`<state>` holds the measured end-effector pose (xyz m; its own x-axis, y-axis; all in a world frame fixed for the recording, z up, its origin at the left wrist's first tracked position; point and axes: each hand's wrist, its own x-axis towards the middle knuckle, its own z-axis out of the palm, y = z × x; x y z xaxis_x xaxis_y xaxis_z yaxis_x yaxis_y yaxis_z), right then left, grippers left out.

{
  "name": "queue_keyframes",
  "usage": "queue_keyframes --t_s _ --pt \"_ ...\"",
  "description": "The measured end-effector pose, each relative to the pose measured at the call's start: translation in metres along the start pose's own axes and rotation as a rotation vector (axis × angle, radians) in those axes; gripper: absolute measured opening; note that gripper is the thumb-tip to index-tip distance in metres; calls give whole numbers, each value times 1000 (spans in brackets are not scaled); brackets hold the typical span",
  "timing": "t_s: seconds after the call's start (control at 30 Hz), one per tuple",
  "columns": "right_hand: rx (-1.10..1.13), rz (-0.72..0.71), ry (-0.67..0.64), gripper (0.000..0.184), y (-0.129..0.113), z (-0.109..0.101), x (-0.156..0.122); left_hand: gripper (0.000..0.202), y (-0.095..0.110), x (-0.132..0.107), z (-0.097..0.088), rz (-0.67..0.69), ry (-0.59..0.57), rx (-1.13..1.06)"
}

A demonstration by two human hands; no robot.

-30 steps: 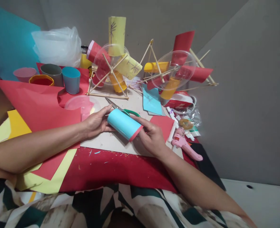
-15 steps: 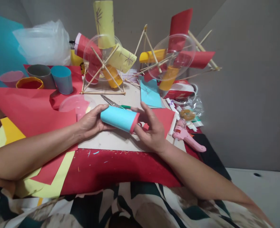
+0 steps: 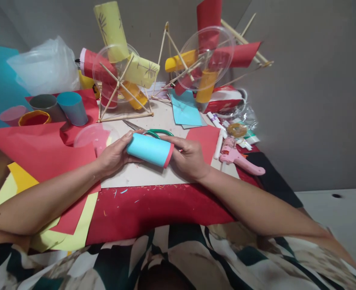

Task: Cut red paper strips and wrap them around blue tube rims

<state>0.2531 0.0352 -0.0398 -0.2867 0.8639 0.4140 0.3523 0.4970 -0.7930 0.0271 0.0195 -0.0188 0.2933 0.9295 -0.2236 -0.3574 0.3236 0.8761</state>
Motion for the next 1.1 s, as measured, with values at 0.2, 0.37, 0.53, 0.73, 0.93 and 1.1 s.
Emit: queue_keyframes --t_s 0.2,0.37,0.53,0.73,0.93,1.1 --pt "73 45 24 37 -6 -4 6 33 5 1 -1 31 9 -43" --pt "327 95 222 51 -12 -4 13 28 13 5 -2 8 77 -230" --pt "281 237 173 42 -20 -4 15 27 11 5 -3 -28 79 -226" --pt "233 310 28 32 -32 -3 12 29 6 -1 0 31 19 -101" --pt "190 331 2 29 -32 -6 17 28 3 1 -3 47 -14 -79" --pt "170 316 -21 27 -22 -9 16 32 -4 1 -6 52 -32 -76"
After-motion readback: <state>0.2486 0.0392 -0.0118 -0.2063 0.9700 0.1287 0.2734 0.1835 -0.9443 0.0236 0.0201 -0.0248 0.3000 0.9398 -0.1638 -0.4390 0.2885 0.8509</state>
